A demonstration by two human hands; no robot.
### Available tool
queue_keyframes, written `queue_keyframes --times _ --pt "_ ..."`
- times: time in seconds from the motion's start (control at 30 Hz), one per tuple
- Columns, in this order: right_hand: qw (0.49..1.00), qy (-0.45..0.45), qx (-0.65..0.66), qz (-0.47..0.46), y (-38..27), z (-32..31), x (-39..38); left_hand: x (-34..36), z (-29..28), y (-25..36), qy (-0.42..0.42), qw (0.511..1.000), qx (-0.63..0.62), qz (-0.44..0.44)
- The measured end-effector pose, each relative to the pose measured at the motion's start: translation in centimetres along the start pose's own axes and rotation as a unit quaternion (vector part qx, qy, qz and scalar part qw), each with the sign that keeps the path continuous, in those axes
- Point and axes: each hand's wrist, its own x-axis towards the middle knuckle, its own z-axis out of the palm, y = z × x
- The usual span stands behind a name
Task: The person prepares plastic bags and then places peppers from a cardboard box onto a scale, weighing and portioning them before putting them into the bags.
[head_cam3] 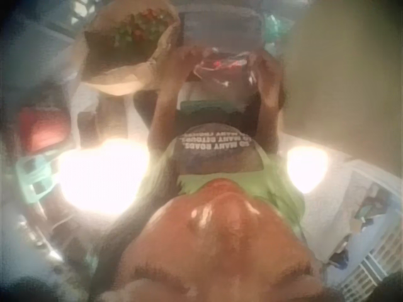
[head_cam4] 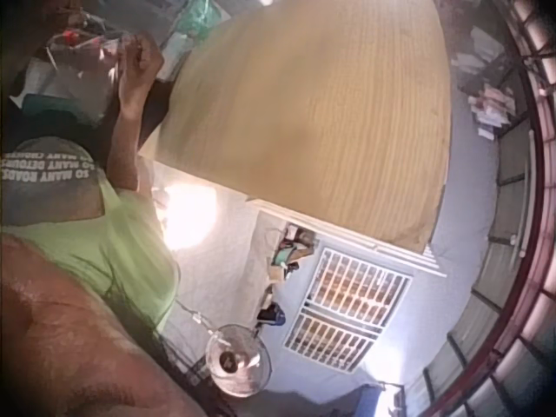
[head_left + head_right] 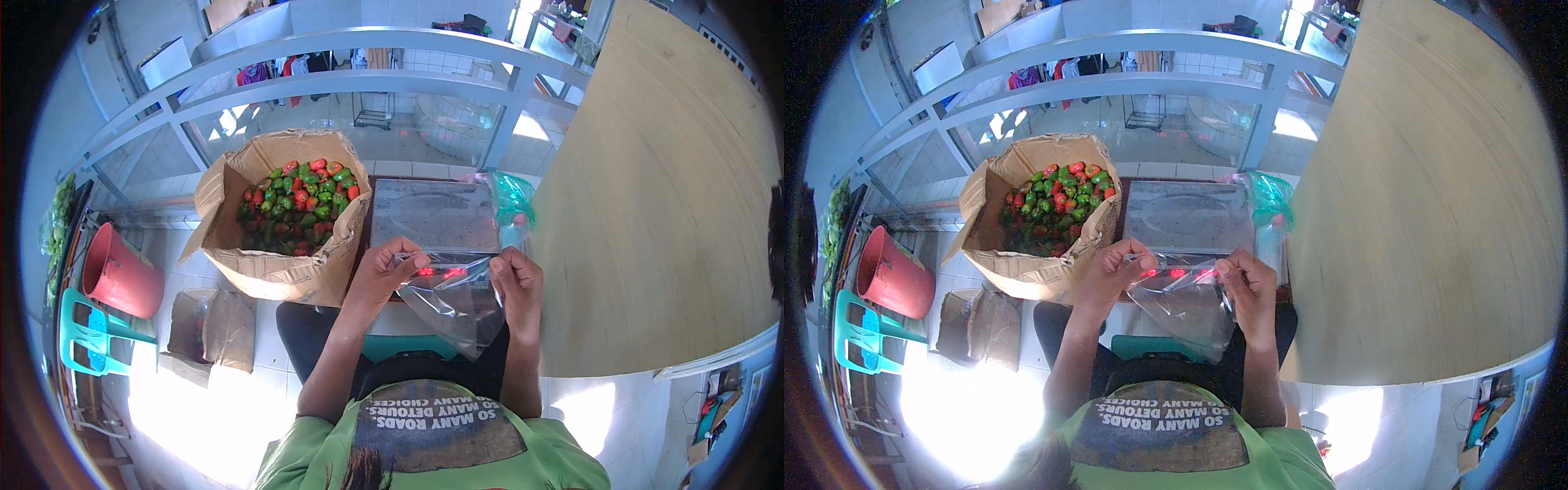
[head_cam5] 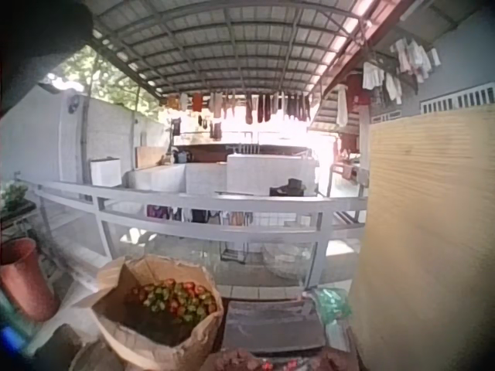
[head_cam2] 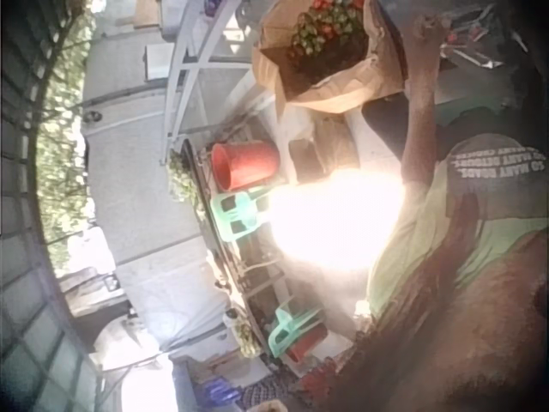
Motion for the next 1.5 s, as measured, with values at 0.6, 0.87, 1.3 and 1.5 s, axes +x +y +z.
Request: queue_keyframes --times 0.6,0.87,1.3,1.5 --pt "0.999 -0.003 0.031 0.029 0.3 -0.5 0.1 -0.3 1.1 1.1 0.13 0.988 -0.034 0.069" --pt "0.995 -0.036 0.082 -0.031 0.5 1.0 0.1 0.1 0.5 0.1 0.13 0.981 -0.008 0.146" --pt "0.995 0.055 0.08 -0.01 0.0 0.8 0.3 0.2 0.0 0.1 0.057 0.993 -0.01 0.102" --pt "0.992 0.068 0.102 -0.019 0.1 1.2 -0.4 0.3 0.3 -1.8 0.064 0.993 -0.029 0.094"
